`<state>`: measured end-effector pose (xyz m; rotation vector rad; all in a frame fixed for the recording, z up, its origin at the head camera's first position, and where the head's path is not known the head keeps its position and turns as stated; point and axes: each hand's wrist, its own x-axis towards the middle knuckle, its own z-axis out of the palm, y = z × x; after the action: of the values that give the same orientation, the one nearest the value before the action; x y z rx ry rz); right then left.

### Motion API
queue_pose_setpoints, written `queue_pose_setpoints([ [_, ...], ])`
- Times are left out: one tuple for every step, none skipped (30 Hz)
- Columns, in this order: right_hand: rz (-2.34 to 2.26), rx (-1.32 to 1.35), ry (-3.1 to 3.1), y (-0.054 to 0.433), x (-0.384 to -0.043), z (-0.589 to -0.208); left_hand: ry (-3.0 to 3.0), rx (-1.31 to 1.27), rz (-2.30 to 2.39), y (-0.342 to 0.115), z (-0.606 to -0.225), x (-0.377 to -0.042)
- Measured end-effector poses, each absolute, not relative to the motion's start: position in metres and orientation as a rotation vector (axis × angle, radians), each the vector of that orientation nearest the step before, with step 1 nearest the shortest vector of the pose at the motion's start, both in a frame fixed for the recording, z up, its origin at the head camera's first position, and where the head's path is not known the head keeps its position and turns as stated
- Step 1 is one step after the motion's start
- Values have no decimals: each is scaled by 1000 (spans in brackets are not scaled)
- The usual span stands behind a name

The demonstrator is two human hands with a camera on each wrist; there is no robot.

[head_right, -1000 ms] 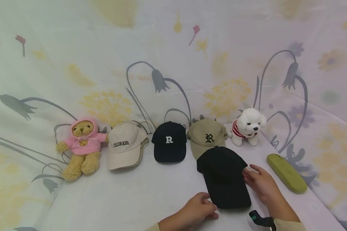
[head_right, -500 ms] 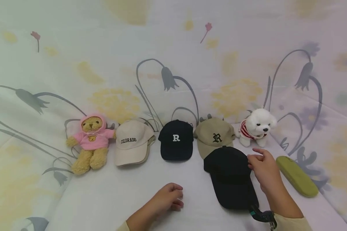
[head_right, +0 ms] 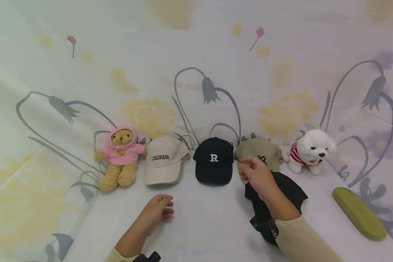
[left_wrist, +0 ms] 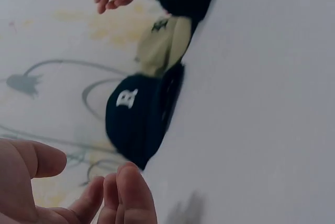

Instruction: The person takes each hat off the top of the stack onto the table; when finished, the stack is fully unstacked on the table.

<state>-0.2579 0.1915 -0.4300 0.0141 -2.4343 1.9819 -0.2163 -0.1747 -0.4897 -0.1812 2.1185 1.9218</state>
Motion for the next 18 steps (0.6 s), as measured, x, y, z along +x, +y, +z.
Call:
queue_pose_setpoints([
  [1980, 20, -2444, 184, -263, -430, 2137, -203, 1935, -181, -488, -219],
  [1979, 26, -2455, 177, -268, -430, 2158, -230, 1946, -186, -487, -222],
  [1978, 38, -2464, 170, -273, -429, 2178, -266, 1959, -191, -486, -225],
  [1979, 52, -2472, 164, -278, -429, 2204, -300, 1965, -197, -484, -229],
  [1974, 62, -2481, 157, -282, -428, 2230, -336, 1968, -202, -483, -232],
  [1962, 87, -2491, 151, -287, -428, 2255, -372, 1970, -208, -483, -236],
  [1955, 106, -2499, 145, -292, -427, 2274, -411, 1972, -213, -482, -241],
  [1950, 131, -2510, 140, -296, -426, 2293, -451, 1972, -217, -482, -245],
  [1943, 153, -2518, 135, -301, -425, 2307, -486, 1975, -222, -482, -249],
  [1931, 177, -2526, 130, -306, -424, 2318, -520, 1974, -226, -483, -253],
  [1914, 197, -2535, 125, -310, -423, 2320, -555, 1979, -229, -484, -256],
  [1905, 222, -2541, 120, -315, -422, 2320, -589, 1984, -232, -485, -260],
  [1900, 245, -2544, 115, -320, -421, 2318, -618, 1990, -234, -487, -263],
  [1887, 271, -2549, 110, -324, -420, 2312, -637, 2000, -236, -489, -266],
  [1877, 287, -2551, 105, -328, -419, 2305, -649, 2009, -238, -490, -268],
  [1861, 297, -2559, 100, -332, -419, 2296, -660, 2014, -239, -492, -270],
  [1845, 304, -2573, 95, -336, -418, 2285, -662, 2025, -240, -493, -272],
  [1820, 310, -2591, 90, -339, -418, 2275, -664, 2033, -240, -494, -274],
])
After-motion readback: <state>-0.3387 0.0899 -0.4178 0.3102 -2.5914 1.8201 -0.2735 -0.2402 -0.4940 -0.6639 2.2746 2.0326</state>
